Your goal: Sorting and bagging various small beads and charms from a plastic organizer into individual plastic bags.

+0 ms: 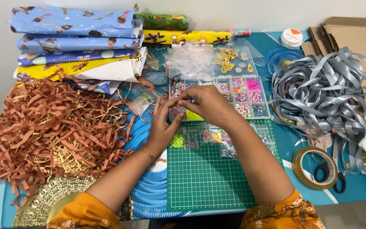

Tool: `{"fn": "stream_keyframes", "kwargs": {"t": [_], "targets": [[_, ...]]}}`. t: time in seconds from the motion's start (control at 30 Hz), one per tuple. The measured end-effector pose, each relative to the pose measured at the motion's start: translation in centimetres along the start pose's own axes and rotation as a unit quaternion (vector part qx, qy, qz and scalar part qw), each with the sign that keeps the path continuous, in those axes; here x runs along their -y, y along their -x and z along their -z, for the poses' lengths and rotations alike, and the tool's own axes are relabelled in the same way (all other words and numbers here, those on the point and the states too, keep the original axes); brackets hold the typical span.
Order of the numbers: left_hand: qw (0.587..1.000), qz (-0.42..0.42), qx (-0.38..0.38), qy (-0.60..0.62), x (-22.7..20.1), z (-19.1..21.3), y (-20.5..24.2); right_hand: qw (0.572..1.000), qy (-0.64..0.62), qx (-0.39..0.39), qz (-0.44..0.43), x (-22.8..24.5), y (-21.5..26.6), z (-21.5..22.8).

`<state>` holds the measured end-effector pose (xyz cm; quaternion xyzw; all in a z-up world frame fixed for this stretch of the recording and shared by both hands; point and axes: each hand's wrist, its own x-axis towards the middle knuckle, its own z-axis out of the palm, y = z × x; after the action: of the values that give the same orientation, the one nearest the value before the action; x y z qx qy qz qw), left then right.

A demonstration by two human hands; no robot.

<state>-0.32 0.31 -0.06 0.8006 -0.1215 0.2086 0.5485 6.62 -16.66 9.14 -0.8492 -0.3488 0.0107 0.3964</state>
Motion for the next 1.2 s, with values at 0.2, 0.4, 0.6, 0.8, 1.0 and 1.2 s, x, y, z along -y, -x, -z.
{"fn": "stream_keyframes", "kwargs": {"t": [0.2,0.4,0.6,0.8,1.0,1.2], "targets": [[1.000,0.002,0.005,0.002,-0.4,0.1,0.0,1.000,-0.006,0.009,0.017,0.1,0.2,0.6],[1.000,0.003,0.006,-0.001,-0.5,0.1,0.0,0.999,0.017,0.025,0.027,1.7,0.3,1.1],[1.000,-0.017,0.000,0.002,0.3,-0.1,0.1,0.998,0.022,0.013,0.056,1.5,0.6,0.8],[1.000,-0.016,-0.018,0.013,0.8,0.2,-0.1,1.000,0.015,-0.018,0.013,0.7,0.6,2.3],[0.993,-0.057,-0.093,0.041,1.6,0.1,0.0,0.988,0.114,-0.050,-0.092,-3.0,0.9,5.0],[0.995,-0.077,-0.063,0.015,1.1,0.0,0.4,0.964,0.217,0.010,-0.152,-9.1,0.3,-0.3]]}}
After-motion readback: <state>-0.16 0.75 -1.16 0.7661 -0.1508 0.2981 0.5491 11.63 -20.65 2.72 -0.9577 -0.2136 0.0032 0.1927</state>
